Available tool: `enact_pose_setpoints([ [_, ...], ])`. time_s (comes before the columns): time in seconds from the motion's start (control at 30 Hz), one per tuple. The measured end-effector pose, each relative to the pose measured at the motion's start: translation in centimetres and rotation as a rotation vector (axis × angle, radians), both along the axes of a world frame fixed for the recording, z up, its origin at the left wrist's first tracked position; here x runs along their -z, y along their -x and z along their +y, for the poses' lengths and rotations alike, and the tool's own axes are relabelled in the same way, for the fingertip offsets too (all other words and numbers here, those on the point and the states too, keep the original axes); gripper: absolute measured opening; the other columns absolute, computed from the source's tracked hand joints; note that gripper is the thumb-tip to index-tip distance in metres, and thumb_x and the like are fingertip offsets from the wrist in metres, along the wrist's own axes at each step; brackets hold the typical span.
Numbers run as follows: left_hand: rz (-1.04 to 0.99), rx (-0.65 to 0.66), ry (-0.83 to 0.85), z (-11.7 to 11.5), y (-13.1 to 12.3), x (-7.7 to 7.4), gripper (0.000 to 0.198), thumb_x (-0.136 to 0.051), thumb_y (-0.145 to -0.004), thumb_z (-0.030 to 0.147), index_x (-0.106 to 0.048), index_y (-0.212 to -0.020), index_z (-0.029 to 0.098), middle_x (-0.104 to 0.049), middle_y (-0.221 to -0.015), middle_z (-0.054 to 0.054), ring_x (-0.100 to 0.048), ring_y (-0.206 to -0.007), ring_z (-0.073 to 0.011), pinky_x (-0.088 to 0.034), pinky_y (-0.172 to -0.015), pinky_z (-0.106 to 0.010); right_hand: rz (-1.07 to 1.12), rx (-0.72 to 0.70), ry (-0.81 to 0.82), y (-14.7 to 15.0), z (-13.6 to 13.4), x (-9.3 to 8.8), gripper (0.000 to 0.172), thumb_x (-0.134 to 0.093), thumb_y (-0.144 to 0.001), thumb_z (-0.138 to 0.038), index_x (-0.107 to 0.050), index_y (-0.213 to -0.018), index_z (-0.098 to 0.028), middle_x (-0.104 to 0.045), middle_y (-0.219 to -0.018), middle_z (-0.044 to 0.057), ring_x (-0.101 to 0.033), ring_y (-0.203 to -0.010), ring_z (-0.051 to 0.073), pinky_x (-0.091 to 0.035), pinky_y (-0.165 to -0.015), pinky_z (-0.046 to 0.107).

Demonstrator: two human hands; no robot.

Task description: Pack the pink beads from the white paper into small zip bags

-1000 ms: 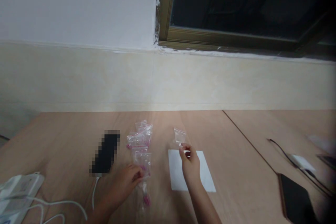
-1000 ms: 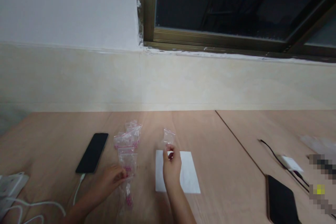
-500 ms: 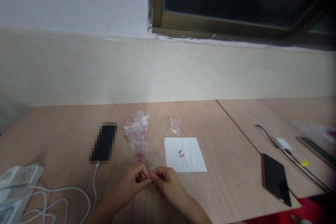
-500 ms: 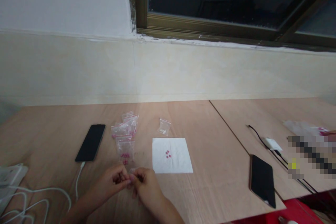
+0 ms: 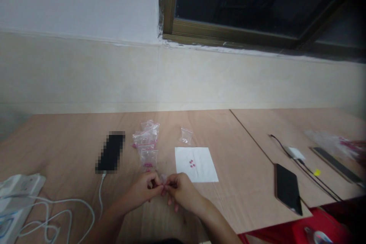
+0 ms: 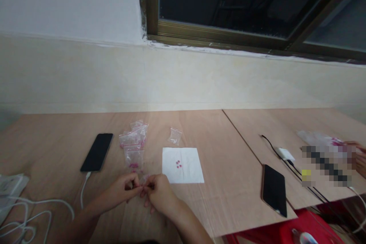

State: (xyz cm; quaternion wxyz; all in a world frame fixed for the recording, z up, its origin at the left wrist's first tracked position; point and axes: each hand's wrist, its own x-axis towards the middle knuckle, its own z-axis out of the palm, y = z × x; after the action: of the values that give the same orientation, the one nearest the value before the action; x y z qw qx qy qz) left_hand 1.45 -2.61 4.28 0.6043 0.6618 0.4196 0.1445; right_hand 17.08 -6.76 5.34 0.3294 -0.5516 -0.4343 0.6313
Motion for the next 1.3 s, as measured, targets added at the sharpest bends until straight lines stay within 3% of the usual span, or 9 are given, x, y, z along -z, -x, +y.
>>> enact_pose_setpoints([
  [0.17,-0.077,-0.094,0.079,-0.6,-0.4,0.5,0.031,-0.053,-0.075,0.045,-0.043,-0.064,0.018,-0.053,-0.055,0.005,-0.045,-0.043,-0.0064,-0.034,-0.041,-0.018,-0.004,0.010,0.072,0.2,0.3,-0.1,0.012,-0.053,-0.068,-0.026,-0.051,-0.059,-0.018,-0.052,-0.049,-0.004,-0.048,-0.035,0.011,-0.036,-0.030,0.022],
  [0.33,0.055,-0.087,-0.049,-0.8,-0.5,1.5,0.021,-0.055,-0.071,0.030,-0.038,-0.064,0.020,-0.041,-0.056,0.009,-0.038,-0.040,-0.0057,-0.030,-0.034,-0.016,-0.140,0.003,0.007,0.5,0.6,-0.4,0.011,-0.048,-0.067,-0.015,-0.050,-0.056,-0.018,-0.046,-0.045,-0.007,-0.044,-0.037,0.009,-0.033,-0.037,0.021],
  [0.43,0.152,-0.031,-0.183,-0.2,-0.4,0.5,0.017,-0.055,-0.066,0.019,-0.039,-0.062,0.019,-0.040,-0.055,0.008,-0.040,-0.044,-0.0066,-0.029,-0.037,-0.016,-0.334,0.065,-0.144,0.3,0.6,-0.5,0.015,-0.053,-0.065,-0.010,-0.050,-0.051,-0.017,-0.047,-0.048,-0.005,-0.044,-0.047,0.009,-0.032,-0.045,0.021],
  [0.63,0.284,-0.012,-0.411,1.4,-0.4,-1.4,0.014,-0.054,-0.067,0.015,-0.042,-0.061,0.018,-0.042,-0.054,0.007,-0.040,-0.050,-0.0092,-0.027,-0.047,-0.020,-0.610,0.103,-0.153,-0.2,0.6,-0.5,0.012,-0.060,-0.065,-0.019,-0.053,-0.055,-0.016,-0.052,-0.053,-0.001,-0.045,-0.050,0.010,-0.030,-0.047,0.022],
  [0.73,0.287,0.012,-0.473,1.3,-0.8,-0.7,0.012,-0.054,-0.066,0.013,-0.048,-0.075,0.018,-0.051,-0.068,0.003,-0.048,-0.061,-0.0129,-0.037,-0.054,-0.023,-0.647,0.078,-0.202,0.4,0.8,-0.7,0.015,-0.056,-0.068,-0.020,-0.051,-0.055,-0.016,-0.052,-0.053,-0.001,-0.045,-0.050,0.010,-0.028,-0.048,0.022],
  [0.87,0.203,0.075,-0.524,1.5,-1.0,1.1,0.040,-0.051,-0.065,0.004,-0.048,-0.103,0.016,-0.054,-0.103,-0.006,-0.052,-0.096,-0.0203,-0.043,-0.083,-0.033,-0.637,0.054,-0.259,0.7,1.1,-0.9,0.018,-0.052,-0.069,-0.018,-0.048,-0.051,-0.017,-0.050,-0.050,-0.002,-0.044,-0.048,0.009,-0.027,-0.047,0.021],
  [0.97,0.203,0.047,-0.509,2.2,-0.4,1.7,0.043,-0.042,-0.066,-0.003,-0.049,-0.105,0.015,-0.053,-0.105,-0.009,-0.050,-0.102,-0.0210,-0.041,-0.089,-0.037,-0.699,0.117,-0.283,-0.3,1.4,-1.0,0.017,-0.051,-0.066,-0.017,-0.047,-0.049,-0.018,-0.048,-0.048,-0.002,-0.043,-0.048,0.010,-0.027,-0.048,0.021],
  [1.07,0.137,-0.001,-0.397,2.8,0.1,1.0,0.022,-0.042,-0.079,0.008,-0.052,-0.097,0.015,-0.057,-0.092,-0.006,-0.055,-0.086,-0.0181,-0.046,-0.077,-0.033,-0.704,0.171,-0.287,-1.5,1.7,-0.9,0.017,-0.050,-0.067,-0.018,-0.047,-0.050,-0.018,-0.047,-0.048,-0.002,-0.043,-0.049,0.010,-0.028,-0.049,0.022],
  [1.3,-0.062,0.128,-0.104,1.8,-1.4,-1.1,0.016,-0.051,-0.081,0.032,-0.054,-0.084,0.016,-0.055,-0.071,0.001,-0.054,-0.064,-0.0123,-0.044,-0.057,-0.023,-0.352,0.012,-0.336,-1.9,2.0,-0.3,0.021,-0.048,-0.074,-0.027,-0.050,-0.056,-0.017,-0.049,-0.054,-0.003,-0.043,-0.054,0.010,-0.032,-0.051,0.022],
])
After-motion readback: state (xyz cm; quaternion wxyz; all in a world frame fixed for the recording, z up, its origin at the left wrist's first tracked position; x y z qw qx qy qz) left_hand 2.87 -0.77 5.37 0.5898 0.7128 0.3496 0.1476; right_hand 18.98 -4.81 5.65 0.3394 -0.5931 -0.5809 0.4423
